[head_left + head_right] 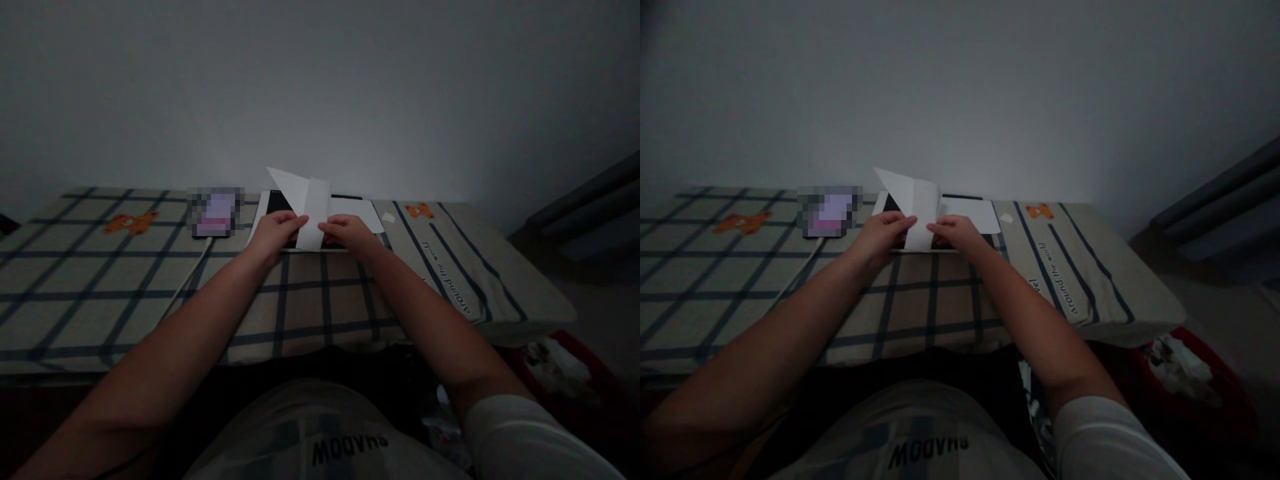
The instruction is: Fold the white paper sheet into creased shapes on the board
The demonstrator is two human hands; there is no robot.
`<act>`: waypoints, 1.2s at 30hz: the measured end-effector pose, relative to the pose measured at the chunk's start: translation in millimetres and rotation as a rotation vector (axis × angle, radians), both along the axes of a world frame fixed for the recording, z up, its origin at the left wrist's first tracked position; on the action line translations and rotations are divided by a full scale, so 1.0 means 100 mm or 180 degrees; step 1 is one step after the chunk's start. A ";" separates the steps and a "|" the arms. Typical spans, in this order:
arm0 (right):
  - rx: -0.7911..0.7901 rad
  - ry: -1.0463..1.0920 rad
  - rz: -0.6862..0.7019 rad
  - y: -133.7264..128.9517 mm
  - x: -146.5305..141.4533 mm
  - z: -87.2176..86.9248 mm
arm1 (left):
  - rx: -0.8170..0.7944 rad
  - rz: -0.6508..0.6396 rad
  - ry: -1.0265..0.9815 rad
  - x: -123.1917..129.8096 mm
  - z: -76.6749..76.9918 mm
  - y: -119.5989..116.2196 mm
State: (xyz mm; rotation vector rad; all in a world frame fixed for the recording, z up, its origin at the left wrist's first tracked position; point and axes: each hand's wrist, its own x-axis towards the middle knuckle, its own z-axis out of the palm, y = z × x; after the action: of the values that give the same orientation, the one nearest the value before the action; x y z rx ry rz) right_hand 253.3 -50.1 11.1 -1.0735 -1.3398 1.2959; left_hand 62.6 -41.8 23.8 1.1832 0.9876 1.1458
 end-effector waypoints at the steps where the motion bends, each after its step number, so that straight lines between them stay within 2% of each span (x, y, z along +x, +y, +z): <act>1: -0.0001 0.0012 -0.0005 0.00 -0.01 0.00 | 0.0032 0.0054 0.0015 0.00 0.00 0.01; 4: -0.0001 0.0087 -0.0127 0.00 -0.02 0.01 | 0.0023 0.0127 0.0045 0.01 -0.01 0.01; 11: 0.0072 0.0041 -0.0294 -0.02 -0.01 0.03 | 0.0044 -0.0015 -0.0120 0.02 0.00 -0.02; 16: 0.0121 0.0147 -0.0371 -0.02 -0.02 0.03 | 0.0034 0.0177 0.0034 0.03 0.01 -0.02; 27: 0.0024 0.0425 -0.0503 0.03 -0.04 -0.02 | -0.0093 -0.0007 -0.0194 0.05 -0.07 0.03; 33: 0.0153 0.0134 -0.0775 0.03 -0.02 -0.04 | -0.0250 -0.0218 -0.0137 0.05 -0.08 0.01; 36: 0.0167 0.0060 -0.0785 0.02 -0.02 -0.04 | -0.0258 -0.0159 -0.0082 0.05 -0.08 0.01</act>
State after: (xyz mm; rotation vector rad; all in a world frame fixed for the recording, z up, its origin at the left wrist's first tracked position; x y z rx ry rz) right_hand 251.3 -47.9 7.0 -1.1477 -1.1796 1.0806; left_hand 67.8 -41.0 15.6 1.1198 0.9710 1.0695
